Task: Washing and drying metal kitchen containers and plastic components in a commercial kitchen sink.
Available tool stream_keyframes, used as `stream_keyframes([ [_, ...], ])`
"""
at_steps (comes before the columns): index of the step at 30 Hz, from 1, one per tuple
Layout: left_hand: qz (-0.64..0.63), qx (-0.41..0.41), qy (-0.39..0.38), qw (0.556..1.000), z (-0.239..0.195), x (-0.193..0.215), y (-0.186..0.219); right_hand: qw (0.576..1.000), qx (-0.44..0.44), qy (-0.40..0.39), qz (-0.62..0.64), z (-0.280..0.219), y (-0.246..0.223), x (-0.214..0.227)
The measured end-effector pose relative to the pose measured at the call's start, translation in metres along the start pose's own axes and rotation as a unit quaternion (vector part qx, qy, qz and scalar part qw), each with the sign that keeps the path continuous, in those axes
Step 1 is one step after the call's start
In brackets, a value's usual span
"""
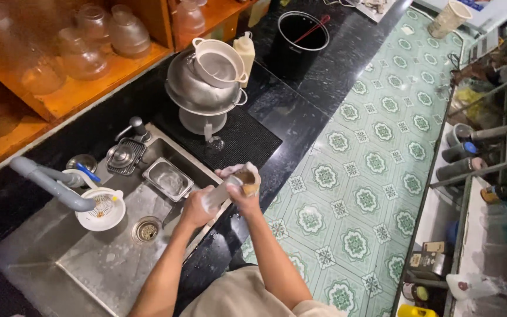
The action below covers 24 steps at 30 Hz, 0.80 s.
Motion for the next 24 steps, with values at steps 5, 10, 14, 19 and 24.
stream_keyframes([
  [5, -0.054, 0.046, -0.163, 0.984, -0.007, -0.034, -0.090, 0.987, -0.087, -0.095, -0.092, -0.023, 0.044, -0.009],
  [10, -0.074, 0.007, -0.334, 0.940, 0.000, -0.052, -0.066, 0.959, -0.084, -0.228, -0.148, -0.029, 0.034, -0.043],
  [14, -0.087, 0.026, -0.243, 0.966, 0.014, -0.038, -0.025, 0.973, -0.048, 0.014, -0.223, -0.009, 0.021, -0.008],
  [19, -0.042, 0.039, 0.012, 0.998, -0.013, -0.025, -0.056, 0.943, -0.026, 0.227, -0.240, -0.007, -0.004, 0.020],
  [24, 0.050, 0.057, 0.051, 0.996, -0.025, -0.028, -0.091, 0.971, 0.008, 0.007, -0.239, -0.012, -0.006, -0.010],
])
Point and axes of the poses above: each hand's wrist, its own z-axis towards the middle knuckle, its own x-axis out of the back of the hand, y = z × x, the point moved 9 cm from there along z, towards the middle knuckle, and after that the axes turned 9 degrees about y, right-handed, at the moved point
